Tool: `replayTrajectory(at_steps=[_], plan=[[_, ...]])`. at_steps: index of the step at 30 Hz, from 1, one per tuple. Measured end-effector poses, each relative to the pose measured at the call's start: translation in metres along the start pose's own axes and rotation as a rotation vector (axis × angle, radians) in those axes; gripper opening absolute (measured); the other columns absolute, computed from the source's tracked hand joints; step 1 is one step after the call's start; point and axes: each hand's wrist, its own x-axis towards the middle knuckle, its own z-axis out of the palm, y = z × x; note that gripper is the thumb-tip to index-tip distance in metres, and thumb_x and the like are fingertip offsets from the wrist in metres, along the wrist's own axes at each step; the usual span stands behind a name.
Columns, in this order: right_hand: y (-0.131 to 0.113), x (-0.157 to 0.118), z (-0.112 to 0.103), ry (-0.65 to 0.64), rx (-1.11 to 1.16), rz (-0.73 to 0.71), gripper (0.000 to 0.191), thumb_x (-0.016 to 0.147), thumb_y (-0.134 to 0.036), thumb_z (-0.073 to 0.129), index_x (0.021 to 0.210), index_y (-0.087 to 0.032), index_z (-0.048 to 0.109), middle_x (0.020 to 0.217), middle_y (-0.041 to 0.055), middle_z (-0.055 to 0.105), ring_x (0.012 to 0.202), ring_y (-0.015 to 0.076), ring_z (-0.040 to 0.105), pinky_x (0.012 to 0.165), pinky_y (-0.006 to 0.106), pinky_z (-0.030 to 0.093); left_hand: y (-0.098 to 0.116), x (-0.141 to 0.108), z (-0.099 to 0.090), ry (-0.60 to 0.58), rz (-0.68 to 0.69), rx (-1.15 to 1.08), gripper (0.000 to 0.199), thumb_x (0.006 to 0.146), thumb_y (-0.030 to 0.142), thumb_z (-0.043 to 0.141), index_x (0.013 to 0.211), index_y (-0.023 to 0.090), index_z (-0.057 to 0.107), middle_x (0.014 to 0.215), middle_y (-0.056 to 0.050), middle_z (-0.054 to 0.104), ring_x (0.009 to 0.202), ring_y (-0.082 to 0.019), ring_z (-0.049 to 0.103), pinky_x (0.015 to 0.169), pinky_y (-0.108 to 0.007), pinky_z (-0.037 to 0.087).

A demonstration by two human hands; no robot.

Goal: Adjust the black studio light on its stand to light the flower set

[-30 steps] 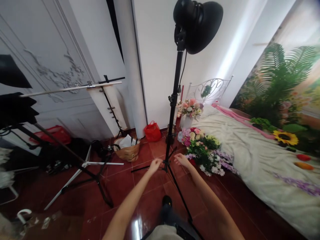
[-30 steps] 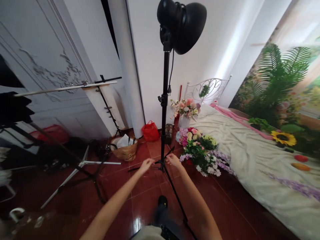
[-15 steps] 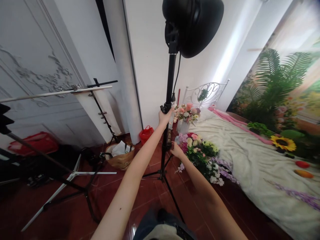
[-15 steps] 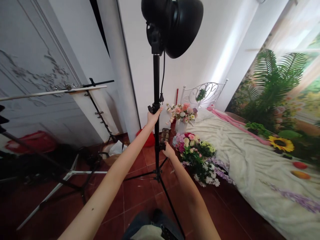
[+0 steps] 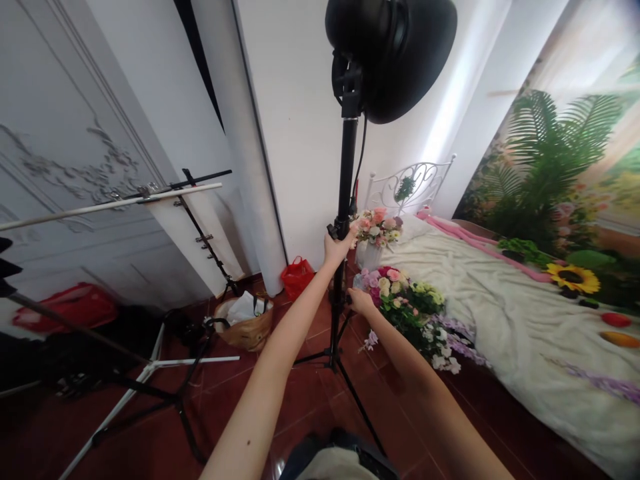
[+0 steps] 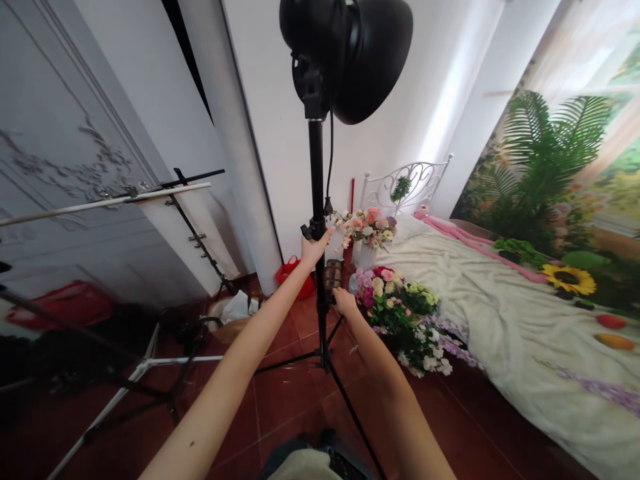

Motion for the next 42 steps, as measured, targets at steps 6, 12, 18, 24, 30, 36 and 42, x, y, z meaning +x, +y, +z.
replayTrajectory(at_steps=[6,12,18,24,30,36,42], plan=[[0.0,0.013,-0.006,-0.021,-0.024,-0.02,0.038,0.068,-0.023,0.068,0.103,-0.02,0.055,0.106,0.0086,0.059,0.1,0.0224,0.056,0.074,0.026,0.044,-0.004,0.002,-0.002,-0.024,0.002,0.0,0.033,0.063,0.043,0.071,0.076,0.013,0.063,0.074,-0.008,0.068,0.077,-0.018,0.065,0.072,-0.027,0.051],[-0.003,0.009,-0.006,0.012,-0.041,-0.015,0.041,0.069,-0.024,0.067,0.108,-0.023,0.055,0.1,0.0081,0.06,0.093,0.0219,0.058,0.07,0.026,0.043,-0.004,0.001,-0.005,-0.031,0.003,0.016,0.036,0.063,0.046,0.07,0.078,0.014,0.063,0.072,-0.007,0.067,0.076,-0.019,0.064,0.07,-0.028,0.051],[-0.012,-0.002,0.015,0.132,-0.061,0.033,0.029,0.084,-0.016,0.045,0.111,-0.023,0.052,0.096,0.0071,0.06,0.089,0.0176,0.057,0.065,0.023,0.04,-0.011,0.003,-0.005,-0.042,0.015,0.045,0.037,0.064,0.047,0.068,0.08,0.014,0.062,0.076,-0.007,0.067,0.077,-0.018,0.064,0.072,-0.029,0.052],[-0.019,-0.007,0.035,0.252,-0.061,0.061,0.025,0.086,-0.019,0.045,0.11,-0.021,0.049,0.101,0.0088,0.061,0.099,0.0196,0.052,0.071,0.024,0.041,-0.009,0.004,-0.004,-0.021,0.026,0.055,0.036,0.063,0.045,0.07,0.08,0.015,0.062,0.08,-0.008,0.068,0.081,-0.019,0.065,0.076,-0.031,0.051],[-0.004,0.014,0.02,0.071,-0.073,0.044,0.039,0.08,-0.022,0.056,0.116,-0.013,0.043,0.108,0.0157,0.057,0.105,0.0234,0.053,0.076,0.029,0.045,-0.001,0.001,-0.005,-0.011,-0.022,0.027,0.032,0.061,0.041,0.073,0.076,0.015,0.062,0.074,-0.008,0.068,0.083,-0.02,0.065,0.077,-0.029,0.05],[0.0,0.032,0.019,-0.047,-0.109,-0.04,0.027,0.079,-0.012,0.053,0.106,-0.011,0.055,0.104,0.0168,0.061,0.101,0.0264,0.057,0.077,0.033,0.046,0.001,0.0,-0.003,-0.007,0.005,0.013,0.028,0.065,0.039,0.071,0.077,0.015,0.063,0.081,-0.008,0.069,0.085,-0.019,0.065,0.08,-0.03,0.05],[-0.003,0.023,0.035,-0.009,-0.126,-0.043,0.028,0.087,-0.011,0.037,0.108,-0.013,0.056,0.102,0.0162,0.062,0.099,0.0251,0.058,0.079,0.035,0.045,-0.006,0.003,-0.003,-0.023,-0.028,0.017,0.031,0.066,0.04,0.07,0.083,0.015,0.064,0.077,-0.007,0.068,0.086,-0.021,0.065,0.08,-0.034,0.051]])
